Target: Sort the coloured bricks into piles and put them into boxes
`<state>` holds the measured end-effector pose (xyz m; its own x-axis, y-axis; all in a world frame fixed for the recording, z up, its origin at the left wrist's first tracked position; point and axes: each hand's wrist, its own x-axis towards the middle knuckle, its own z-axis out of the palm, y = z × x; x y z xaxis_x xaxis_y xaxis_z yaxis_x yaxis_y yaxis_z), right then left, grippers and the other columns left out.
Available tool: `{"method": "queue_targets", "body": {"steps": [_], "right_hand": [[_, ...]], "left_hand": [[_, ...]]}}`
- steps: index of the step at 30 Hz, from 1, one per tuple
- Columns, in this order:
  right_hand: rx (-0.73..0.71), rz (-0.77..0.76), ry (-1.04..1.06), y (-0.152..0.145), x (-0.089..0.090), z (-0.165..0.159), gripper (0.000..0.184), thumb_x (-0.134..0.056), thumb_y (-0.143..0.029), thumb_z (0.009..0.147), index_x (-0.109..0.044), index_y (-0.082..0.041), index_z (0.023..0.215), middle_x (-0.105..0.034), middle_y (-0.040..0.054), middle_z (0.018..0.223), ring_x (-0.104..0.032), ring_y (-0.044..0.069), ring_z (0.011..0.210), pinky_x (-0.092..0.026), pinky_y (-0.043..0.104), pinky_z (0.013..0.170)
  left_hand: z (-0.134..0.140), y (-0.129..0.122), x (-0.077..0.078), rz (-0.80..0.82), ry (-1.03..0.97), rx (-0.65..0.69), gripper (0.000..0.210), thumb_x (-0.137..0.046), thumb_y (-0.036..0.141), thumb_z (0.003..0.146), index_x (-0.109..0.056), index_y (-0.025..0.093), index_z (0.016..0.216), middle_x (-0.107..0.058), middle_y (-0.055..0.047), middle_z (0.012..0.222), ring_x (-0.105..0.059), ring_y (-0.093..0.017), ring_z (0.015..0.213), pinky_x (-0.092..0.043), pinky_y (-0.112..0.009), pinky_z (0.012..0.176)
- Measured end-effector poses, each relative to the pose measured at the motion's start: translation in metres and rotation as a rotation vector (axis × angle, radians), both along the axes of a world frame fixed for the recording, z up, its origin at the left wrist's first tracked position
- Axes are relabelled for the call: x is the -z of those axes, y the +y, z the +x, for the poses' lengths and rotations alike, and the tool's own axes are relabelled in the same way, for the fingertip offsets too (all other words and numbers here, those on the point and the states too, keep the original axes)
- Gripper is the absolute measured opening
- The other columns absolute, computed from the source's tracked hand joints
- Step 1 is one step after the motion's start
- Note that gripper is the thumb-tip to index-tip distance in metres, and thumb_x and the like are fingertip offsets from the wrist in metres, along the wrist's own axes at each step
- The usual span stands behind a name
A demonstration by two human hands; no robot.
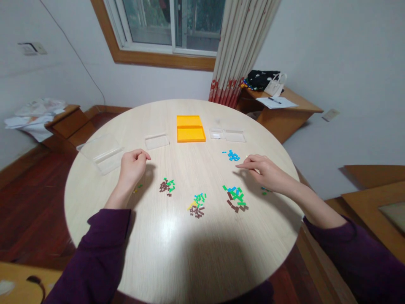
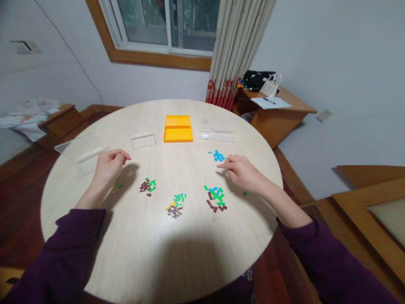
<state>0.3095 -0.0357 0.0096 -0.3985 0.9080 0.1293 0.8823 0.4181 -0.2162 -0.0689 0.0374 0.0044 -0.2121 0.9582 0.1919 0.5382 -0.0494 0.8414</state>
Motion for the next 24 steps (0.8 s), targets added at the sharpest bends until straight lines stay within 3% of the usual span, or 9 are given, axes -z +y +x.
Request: {"method": "queue_targets", "body": {"steps": [5, 12, 16, 24], "right_hand": [[0.159, 0.028, -0.136, 0.035, 0.014, 0.010, 0.044, -0.041, -0.007, 0.082, -0.074, -0.017, 0.110, -0.068, 0.0128, 0.095, -0.058, 0.025, 0.091, -0.040, 0.037, 0.082], [0.148, -0.026, -0.255, 0.047, 0.024, 0.000, 0.045, -0.039, -0.009, 0.086, -0.072, -0.017, 0.116, -0.068, 0.0135, 0.095, -0.056, 0.025, 0.092, -0.036, 0.035, 0.080], [0.089, -0.005, -0.236, 0.045, 0.022, -0.016, 0.040, -0.042, -0.009, 0.084, -0.075, -0.017, 0.105, -0.066, 0.0128, 0.089, -0.054, 0.024, 0.088, -0.033, 0.035, 0.077], [-0.086, 0.069, -0.255, 0.040, 0.018, -0.078, 0.031, -0.043, -0.011, 0.089, -0.074, -0.015, 0.094, -0.063, 0.0130, 0.088, -0.049, 0.022, 0.083, -0.028, 0.035, 0.074]], "left_hand": [[-0.001, 0.002, 0.001, 0.003, 0.007, 0.001, 0.018, -0.041, 0.022, 0.059, -0.056, 0.021, 0.050, -0.042, 0.002, 0.043, -0.039, -0.015, 0.047, -0.029, -0.028, 0.053], [-0.003, 0.003, 0.002, 0.011, 0.004, 0.002, 0.019, -0.040, 0.023, 0.058, -0.056, 0.022, 0.049, -0.043, 0.003, 0.041, -0.035, -0.014, 0.045, -0.027, -0.028, 0.051], [-0.002, 0.003, 0.002, 0.008, 0.008, 0.013, 0.018, -0.040, 0.023, 0.059, -0.055, 0.021, 0.049, -0.043, 0.002, 0.042, -0.037, -0.014, 0.046, -0.029, -0.028, 0.053], [-0.001, 0.001, 0.003, 0.020, 0.013, 0.015, 0.020, -0.039, 0.023, 0.059, -0.057, 0.021, 0.050, -0.042, 0.003, 0.041, -0.038, -0.014, 0.045, -0.027, -0.028, 0.051]]}}
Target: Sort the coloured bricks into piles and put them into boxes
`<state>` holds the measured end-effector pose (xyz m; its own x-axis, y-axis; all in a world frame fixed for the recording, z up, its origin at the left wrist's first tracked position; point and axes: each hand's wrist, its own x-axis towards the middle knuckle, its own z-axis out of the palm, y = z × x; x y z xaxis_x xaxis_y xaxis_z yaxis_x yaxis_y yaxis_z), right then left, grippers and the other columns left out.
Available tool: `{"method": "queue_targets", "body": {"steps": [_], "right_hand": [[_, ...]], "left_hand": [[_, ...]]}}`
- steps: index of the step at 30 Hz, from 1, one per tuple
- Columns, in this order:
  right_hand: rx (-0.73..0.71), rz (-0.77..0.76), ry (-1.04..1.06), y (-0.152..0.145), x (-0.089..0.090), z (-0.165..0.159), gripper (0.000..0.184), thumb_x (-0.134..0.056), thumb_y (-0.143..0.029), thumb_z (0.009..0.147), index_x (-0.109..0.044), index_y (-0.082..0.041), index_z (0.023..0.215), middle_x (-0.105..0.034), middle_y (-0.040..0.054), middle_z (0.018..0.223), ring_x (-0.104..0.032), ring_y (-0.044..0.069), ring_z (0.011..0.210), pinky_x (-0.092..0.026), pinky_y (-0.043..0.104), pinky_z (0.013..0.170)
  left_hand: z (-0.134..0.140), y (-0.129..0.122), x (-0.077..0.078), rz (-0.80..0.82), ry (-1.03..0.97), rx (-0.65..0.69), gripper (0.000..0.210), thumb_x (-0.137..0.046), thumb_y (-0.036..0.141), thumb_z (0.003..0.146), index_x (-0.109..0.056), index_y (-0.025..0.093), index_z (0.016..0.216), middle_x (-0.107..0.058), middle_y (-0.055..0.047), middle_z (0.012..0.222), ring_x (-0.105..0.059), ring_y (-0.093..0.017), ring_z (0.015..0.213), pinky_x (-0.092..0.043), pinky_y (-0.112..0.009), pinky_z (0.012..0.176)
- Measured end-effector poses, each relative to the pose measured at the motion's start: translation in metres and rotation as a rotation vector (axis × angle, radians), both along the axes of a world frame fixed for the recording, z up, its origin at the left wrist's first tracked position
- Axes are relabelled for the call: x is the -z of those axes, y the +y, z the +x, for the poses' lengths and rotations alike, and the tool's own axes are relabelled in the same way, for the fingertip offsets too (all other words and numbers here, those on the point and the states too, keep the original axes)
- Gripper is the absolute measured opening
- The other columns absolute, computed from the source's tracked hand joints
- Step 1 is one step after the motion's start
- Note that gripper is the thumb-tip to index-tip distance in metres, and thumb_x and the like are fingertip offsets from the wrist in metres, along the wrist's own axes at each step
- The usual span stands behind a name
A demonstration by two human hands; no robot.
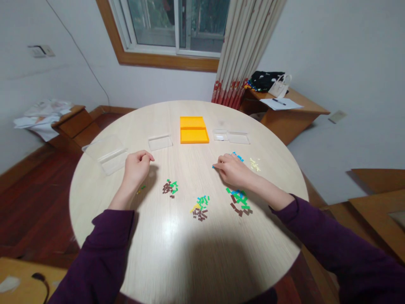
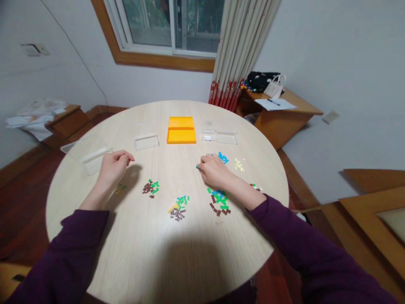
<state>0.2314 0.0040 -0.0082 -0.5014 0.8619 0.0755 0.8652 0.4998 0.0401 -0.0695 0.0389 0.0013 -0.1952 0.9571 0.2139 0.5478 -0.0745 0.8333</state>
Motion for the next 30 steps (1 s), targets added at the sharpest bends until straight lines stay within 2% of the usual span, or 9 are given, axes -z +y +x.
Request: {"method": "queue_targets", "body": {"steps": [4, 8, 13, 16, 21, 25, 30], "right_hand": [[0.000, 0.045, -0.117, 0.005, -0.002, -0.003, 0.029, -0.043, -0.008, 0.087, -0.072, -0.015, 0.089, -0.062, 0.0134, 0.086, -0.047, 0.023, 0.083, -0.026, 0.035, 0.073], [0.026, 0.056, -0.168, -0.005, -0.002, 0.020, 0.027, -0.046, -0.006, 0.082, -0.071, -0.015, 0.081, -0.061, 0.0131, 0.082, -0.047, 0.023, 0.081, -0.025, 0.035, 0.071], [-0.024, -0.050, -0.021, -0.045, -0.007, 0.045, 0.027, -0.048, -0.009, 0.083, -0.072, -0.019, 0.078, -0.064, 0.0089, 0.081, -0.052, 0.021, 0.080, -0.029, 0.033, 0.071], [-0.057, -0.130, 0.077, -0.056, -0.012, 0.050, 0.030, -0.047, -0.008, 0.083, -0.074, -0.021, 0.079, -0.065, 0.0078, 0.084, -0.055, 0.020, 0.082, -0.034, 0.034, 0.075], [0.110, -0.031, 0.059, -0.028, -0.010, 0.065, 0.039, -0.042, -0.010, 0.085, -0.074, -0.019, 0.104, -0.067, 0.0109, 0.089, -0.057, 0.024, 0.088, -0.036, 0.035, 0.079], [0.259, -0.024, -0.006, 0.001, -0.001, 0.074, 0.042, -0.038, -0.009, 0.087, -0.073, -0.014, 0.110, -0.068, 0.0143, 0.095, -0.057, 0.025, 0.093, -0.035, 0.036, 0.080], [0.257, -0.038, -0.067, 0.009, 0.002, 0.065, 0.041, -0.039, -0.009, 0.087, -0.073, -0.012, 0.110, -0.068, 0.0168, 0.094, -0.056, 0.027, 0.093, -0.034, 0.037, 0.080]], "left_hand": [[0.001, 0.000, -0.001, -0.021, -0.005, -0.008, 0.019, -0.039, 0.022, 0.059, -0.056, 0.021, 0.050, -0.041, 0.003, 0.040, -0.035, -0.013, 0.044, -0.026, -0.028, 0.050], [0.000, 0.000, -0.001, -0.008, -0.003, -0.006, 0.020, -0.039, 0.022, 0.060, -0.057, 0.020, 0.051, -0.040, 0.003, 0.041, -0.037, -0.013, 0.045, -0.025, -0.028, 0.049], [0.002, -0.001, 0.000, 0.001, 0.002, 0.012, 0.019, -0.039, 0.023, 0.059, -0.056, 0.020, 0.050, -0.042, 0.002, 0.041, -0.038, -0.013, 0.046, -0.025, -0.028, 0.050], [0.004, -0.002, 0.000, -0.004, -0.002, 0.018, 0.019, -0.039, 0.023, 0.058, -0.056, 0.020, 0.049, -0.042, 0.003, 0.041, -0.037, -0.013, 0.045, -0.025, -0.027, 0.049], [0.004, -0.001, -0.001, -0.027, 0.000, 0.006, 0.019, -0.040, 0.022, 0.059, -0.056, 0.021, 0.049, -0.043, 0.002, 0.043, -0.039, -0.014, 0.047, -0.028, -0.029, 0.052], [0.003, -0.001, -0.001, -0.046, 0.010, -0.008, 0.018, -0.040, 0.021, 0.060, -0.055, 0.021, 0.050, -0.042, 0.002, 0.044, -0.040, -0.015, 0.048, -0.029, -0.030, 0.053], [0.004, -0.002, -0.003, -0.062, 0.010, -0.002, 0.019, -0.039, 0.019, 0.061, -0.055, 0.021, 0.051, -0.042, 0.002, 0.044, -0.039, -0.015, 0.048, -0.030, -0.030, 0.054]]}}
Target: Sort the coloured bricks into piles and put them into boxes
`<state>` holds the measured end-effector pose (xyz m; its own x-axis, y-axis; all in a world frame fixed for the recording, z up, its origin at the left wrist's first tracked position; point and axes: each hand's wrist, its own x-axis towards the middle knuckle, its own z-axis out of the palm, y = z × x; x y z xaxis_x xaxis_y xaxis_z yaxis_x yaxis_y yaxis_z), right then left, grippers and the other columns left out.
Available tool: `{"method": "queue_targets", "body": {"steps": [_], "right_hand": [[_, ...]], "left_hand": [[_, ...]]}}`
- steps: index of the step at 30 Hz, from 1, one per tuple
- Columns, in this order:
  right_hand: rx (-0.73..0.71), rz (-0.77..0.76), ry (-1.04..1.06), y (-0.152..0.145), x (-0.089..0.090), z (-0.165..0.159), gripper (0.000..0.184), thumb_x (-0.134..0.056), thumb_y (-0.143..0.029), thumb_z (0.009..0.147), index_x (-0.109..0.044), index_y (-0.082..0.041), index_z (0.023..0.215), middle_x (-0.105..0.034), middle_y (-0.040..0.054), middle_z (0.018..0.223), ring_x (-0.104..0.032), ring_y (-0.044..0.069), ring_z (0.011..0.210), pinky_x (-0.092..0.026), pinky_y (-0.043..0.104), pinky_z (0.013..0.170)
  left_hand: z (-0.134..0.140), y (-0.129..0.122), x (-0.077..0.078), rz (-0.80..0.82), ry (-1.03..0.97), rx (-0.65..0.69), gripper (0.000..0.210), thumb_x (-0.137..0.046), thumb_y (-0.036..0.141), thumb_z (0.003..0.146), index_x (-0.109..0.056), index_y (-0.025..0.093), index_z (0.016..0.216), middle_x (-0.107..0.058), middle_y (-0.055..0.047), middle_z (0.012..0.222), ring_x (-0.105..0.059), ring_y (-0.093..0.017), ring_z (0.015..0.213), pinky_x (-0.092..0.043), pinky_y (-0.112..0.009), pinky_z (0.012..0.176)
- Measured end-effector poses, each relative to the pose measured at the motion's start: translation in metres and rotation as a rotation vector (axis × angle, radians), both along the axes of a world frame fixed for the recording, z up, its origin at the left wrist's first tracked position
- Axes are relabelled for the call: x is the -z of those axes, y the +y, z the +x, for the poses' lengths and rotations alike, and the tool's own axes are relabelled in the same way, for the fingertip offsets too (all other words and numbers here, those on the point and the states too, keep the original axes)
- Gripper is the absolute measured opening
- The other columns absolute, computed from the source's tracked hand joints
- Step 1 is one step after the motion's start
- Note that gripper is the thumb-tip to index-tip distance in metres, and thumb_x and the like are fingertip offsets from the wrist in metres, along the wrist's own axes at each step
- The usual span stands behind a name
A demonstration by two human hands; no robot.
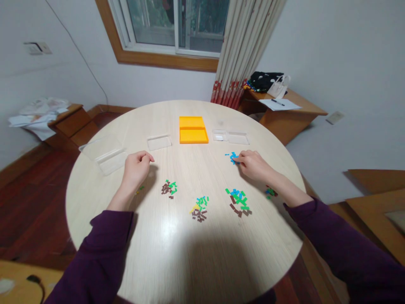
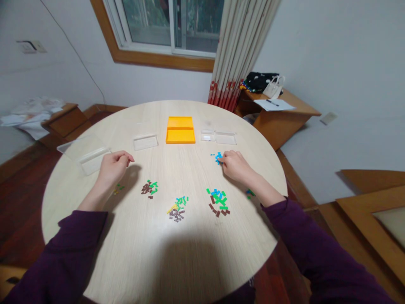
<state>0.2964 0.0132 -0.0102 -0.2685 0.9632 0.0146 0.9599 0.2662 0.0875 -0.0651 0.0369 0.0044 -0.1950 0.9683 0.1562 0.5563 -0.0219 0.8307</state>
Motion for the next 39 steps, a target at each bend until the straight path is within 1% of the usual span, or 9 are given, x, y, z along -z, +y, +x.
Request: {"method": "queue_targets", "body": {"steps": [4, 7, 11, 16, 23, 27, 32, 35, 39], "right_hand": [[-0.053, 0.034, -0.031, -0.002, -0.003, -0.011, 0.039, -0.040, -0.011, 0.088, -0.075, -0.013, 0.104, -0.067, 0.0175, 0.096, -0.055, 0.028, 0.093, -0.033, 0.038, 0.079], [-0.052, 0.046, -0.045, -0.005, -0.005, -0.015, 0.037, -0.042, -0.010, 0.086, -0.075, -0.013, 0.102, -0.066, 0.0164, 0.096, -0.054, 0.027, 0.093, -0.032, 0.036, 0.078], [0.010, 0.045, -0.057, -0.009, -0.006, -0.018, 0.038, -0.041, -0.007, 0.086, -0.075, -0.013, 0.102, -0.067, 0.0155, 0.097, -0.055, 0.026, 0.093, -0.031, 0.036, 0.077], [0.083, 0.099, -0.030, -0.012, -0.007, -0.019, 0.038, -0.041, -0.010, 0.087, -0.075, -0.013, 0.105, -0.068, 0.0148, 0.099, -0.055, 0.026, 0.095, -0.032, 0.036, 0.080], [0.141, 0.046, -0.041, -0.012, -0.002, -0.015, 0.038, -0.041, -0.012, 0.089, -0.075, -0.011, 0.106, -0.069, 0.0154, 0.100, -0.056, 0.027, 0.096, -0.033, 0.036, 0.081], [0.072, 0.047, 0.016, -0.001, 0.000, -0.014, 0.040, -0.041, -0.009, 0.087, -0.076, -0.014, 0.106, -0.068, 0.0148, 0.096, -0.055, 0.026, 0.093, -0.033, 0.036, 0.078], [-0.137, 0.064, 0.077, 0.010, 0.005, -0.020, 0.038, -0.044, -0.008, 0.085, -0.077, -0.018, 0.100, -0.066, 0.0135, 0.088, -0.051, 0.024, 0.085, -0.031, 0.035, 0.074], [-0.241, 0.056, 0.121, 0.000, 0.007, -0.027, 0.035, -0.045, -0.009, 0.087, -0.077, -0.019, 0.097, -0.063, 0.0114, 0.084, -0.049, 0.022, 0.081, -0.030, 0.034, 0.073], [-0.337, -0.012, 0.165, -0.030, 0.005, -0.026, 0.028, -0.049, -0.012, 0.088, -0.076, -0.019, 0.087, -0.063, 0.0089, 0.083, -0.051, 0.020, 0.080, -0.031, 0.034, 0.072]], "left_hand": [[0.000, 0.000, -0.001, 0.002, -0.006, -0.005, 0.019, -0.039, 0.018, 0.061, -0.054, 0.020, 0.050, -0.041, 0.003, 0.044, -0.038, -0.014, 0.048, -0.028, -0.029, 0.053], [-0.001, 0.000, -0.001, 0.010, -0.017, 0.004, 0.019, -0.039, 0.019, 0.062, -0.055, 0.020, 0.051, -0.040, 0.003, 0.043, -0.037, -0.013, 0.048, -0.027, -0.028, 0.052], [-0.001, 0.000, 0.000, 0.011, -0.022, 0.007, 0.019, -0.039, 0.019, 0.062, -0.055, 0.019, 0.051, -0.040, 0.004, 0.043, -0.036, -0.013, 0.047, -0.025, -0.028, 0.051], [-0.001, 0.000, -0.001, 0.005, -0.019, -0.004, 0.019, -0.039, 0.018, 0.061, -0.055, 0.019, 0.050, -0.040, 0.004, 0.042, -0.037, -0.013, 0.046, -0.026, -0.028, 0.051], [-0.003, 0.001, 0.002, 0.024, -0.002, 0.011, 0.019, -0.040, 0.019, 0.061, -0.056, 0.020, 0.051, -0.040, 0.004, 0.041, -0.037, -0.013, 0.046, -0.027, -0.028, 0.052], [-0.002, 0.001, 0.001, 0.028, 0.007, 0.014, 0.018, -0.040, 0.020, 0.060, -0.055, 0.020, 0.050, -0.041, 0.003, 0.042, -0.038, -0.014, 0.047, -0.029, -0.028, 0.053], [-0.002, 0.001, 0.001, 0.027, 0.003, 0.006, 0.018, -0.039, 0.023, 0.058, -0.055, 0.020, 0.050, -0.040, 0.003, 0.041, -0.038, -0.014, 0.046, -0.027, -0.028, 0.051], [-0.003, 0.002, 0.003, 0.040, -0.007, 0.007, 0.019, -0.039, 0.024, 0.057, -0.056, 0.020, 0.049, -0.042, 0.003, 0.041, -0.038, -0.014, 0.046, -0.026, -0.027, 0.050], [-0.004, 0.004, 0.004, 0.064, -0.015, 0.011, 0.019, -0.039, 0.024, 0.056, -0.055, 0.021, 0.048, -0.043, 0.003, 0.041, -0.038, -0.013, 0.045, -0.026, -0.027, 0.050]]}}
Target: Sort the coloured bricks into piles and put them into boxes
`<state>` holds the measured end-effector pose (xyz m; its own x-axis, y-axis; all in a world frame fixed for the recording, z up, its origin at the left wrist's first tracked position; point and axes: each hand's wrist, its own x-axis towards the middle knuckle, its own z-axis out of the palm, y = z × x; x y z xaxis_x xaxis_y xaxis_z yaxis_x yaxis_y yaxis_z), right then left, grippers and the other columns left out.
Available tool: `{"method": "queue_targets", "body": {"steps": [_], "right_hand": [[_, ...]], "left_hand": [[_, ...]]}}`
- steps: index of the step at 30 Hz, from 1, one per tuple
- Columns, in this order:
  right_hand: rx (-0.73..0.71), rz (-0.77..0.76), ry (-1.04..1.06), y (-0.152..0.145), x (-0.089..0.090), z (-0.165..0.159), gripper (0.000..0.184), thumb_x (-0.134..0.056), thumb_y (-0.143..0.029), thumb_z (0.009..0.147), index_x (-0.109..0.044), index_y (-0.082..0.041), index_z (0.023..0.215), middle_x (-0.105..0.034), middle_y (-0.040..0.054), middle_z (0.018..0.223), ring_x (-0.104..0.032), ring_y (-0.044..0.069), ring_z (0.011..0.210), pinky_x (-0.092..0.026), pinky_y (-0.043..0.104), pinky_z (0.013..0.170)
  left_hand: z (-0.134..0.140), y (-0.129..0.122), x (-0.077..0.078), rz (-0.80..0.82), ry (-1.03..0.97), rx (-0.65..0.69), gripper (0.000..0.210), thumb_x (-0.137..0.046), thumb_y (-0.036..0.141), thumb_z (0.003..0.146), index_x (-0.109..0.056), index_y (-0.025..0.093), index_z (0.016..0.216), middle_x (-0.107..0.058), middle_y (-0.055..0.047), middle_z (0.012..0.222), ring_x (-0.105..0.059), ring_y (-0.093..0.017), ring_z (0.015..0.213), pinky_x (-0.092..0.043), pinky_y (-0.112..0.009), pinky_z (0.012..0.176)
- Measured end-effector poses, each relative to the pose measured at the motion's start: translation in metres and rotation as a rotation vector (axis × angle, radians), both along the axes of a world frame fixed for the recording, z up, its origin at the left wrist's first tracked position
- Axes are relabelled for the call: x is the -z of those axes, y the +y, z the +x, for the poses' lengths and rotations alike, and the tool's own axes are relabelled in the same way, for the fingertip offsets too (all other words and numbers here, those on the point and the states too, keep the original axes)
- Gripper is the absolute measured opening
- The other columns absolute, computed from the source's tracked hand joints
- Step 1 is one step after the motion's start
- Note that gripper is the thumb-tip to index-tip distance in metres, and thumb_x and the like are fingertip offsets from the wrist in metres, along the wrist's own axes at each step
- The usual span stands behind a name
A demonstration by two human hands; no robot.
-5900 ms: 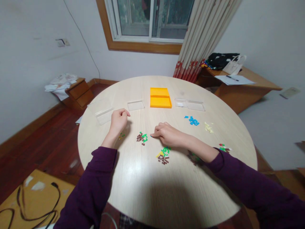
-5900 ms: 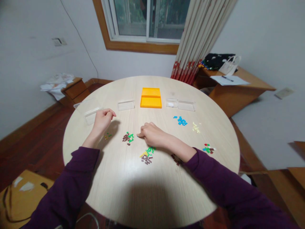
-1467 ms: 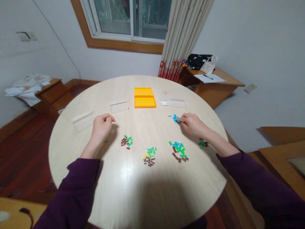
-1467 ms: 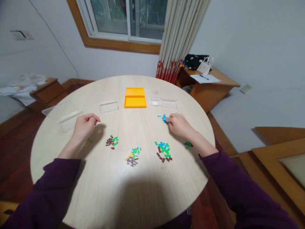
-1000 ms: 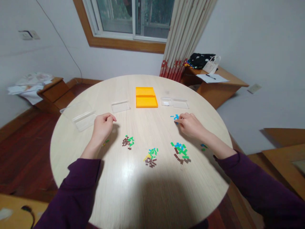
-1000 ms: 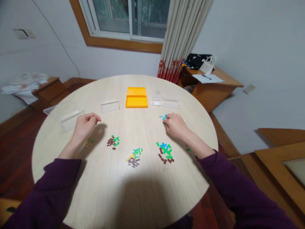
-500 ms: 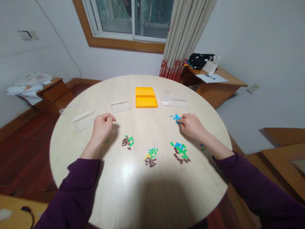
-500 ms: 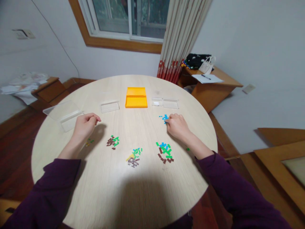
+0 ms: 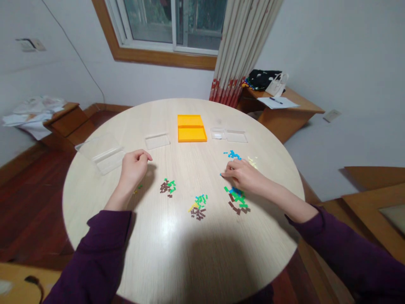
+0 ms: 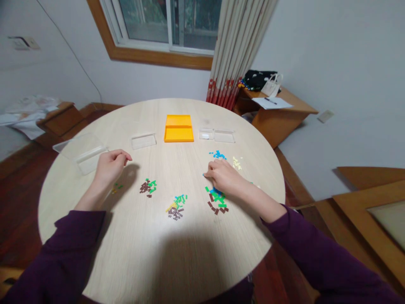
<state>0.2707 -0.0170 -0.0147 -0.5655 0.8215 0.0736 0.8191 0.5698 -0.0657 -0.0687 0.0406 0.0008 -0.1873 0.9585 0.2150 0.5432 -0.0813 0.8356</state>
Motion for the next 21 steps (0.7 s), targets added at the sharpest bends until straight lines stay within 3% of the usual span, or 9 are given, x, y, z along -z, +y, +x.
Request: {"method": "queue_targets", "body": {"steps": [3, 7, 11, 15, 21], "right_hand": [[-0.030, -0.102, 0.052, -0.024, -0.008, 0.011, 0.030, -0.047, -0.010, 0.089, -0.075, -0.020, 0.084, -0.063, 0.0071, 0.080, -0.053, 0.019, 0.079, -0.035, 0.034, 0.073], [-0.036, -0.214, 0.161, -0.038, -0.022, 0.026, 0.039, -0.042, -0.005, 0.086, -0.076, -0.022, 0.095, -0.064, 0.0065, 0.085, -0.056, 0.018, 0.081, -0.042, 0.035, 0.078], [0.094, -0.092, 0.229, -0.019, -0.024, 0.038, 0.044, -0.041, -0.007, 0.084, -0.075, -0.022, 0.108, -0.066, 0.0088, 0.091, -0.059, 0.021, 0.088, -0.045, 0.037, 0.081], [0.259, 0.007, 0.109, 0.015, -0.012, 0.050, 0.045, -0.040, -0.007, 0.082, -0.075, -0.017, 0.108, -0.068, 0.0126, 0.090, -0.059, 0.025, 0.087, -0.045, 0.040, 0.082], [0.287, 0.026, -0.021, 0.037, 0.001, 0.045, 0.045, -0.038, -0.008, 0.084, -0.072, -0.015, 0.113, -0.069, 0.0124, 0.096, -0.058, 0.023, 0.091, -0.041, 0.036, 0.085]], "left_hand": [[0.000, 0.000, 0.000, -0.005, 0.001, 0.002, 0.019, -0.039, 0.024, 0.057, -0.056, 0.021, 0.048, -0.042, 0.003, 0.040, -0.037, -0.013, 0.044, -0.026, -0.027, 0.049], [0.000, -0.001, 0.000, -0.020, 0.009, 0.005, 0.019, -0.039, 0.024, 0.058, -0.056, 0.021, 0.049, -0.040, 0.003, 0.040, -0.034, -0.013, 0.043, -0.025, -0.028, 0.049], [0.001, -0.001, 0.001, -0.033, 0.016, 0.006, 0.019, -0.040, 0.023, 0.059, -0.056, 0.021, 0.050, -0.040, 0.003, 0.042, -0.037, -0.014, 0.045, -0.026, -0.028, 0.050], [0.001, -0.001, 0.000, -0.038, 0.018, 0.002, 0.019, -0.040, 0.023, 0.059, -0.055, 0.021, 0.049, -0.043, 0.002, 0.044, -0.041, -0.015, 0.048, -0.029, -0.029, 0.052], [0.002, -0.002, -0.001, -0.047, 0.019, 0.005, 0.019, -0.039, 0.022, 0.059, -0.056, 0.021, 0.050, -0.043, 0.001, 0.044, -0.041, -0.016, 0.048, -0.029, -0.030, 0.053]]}}
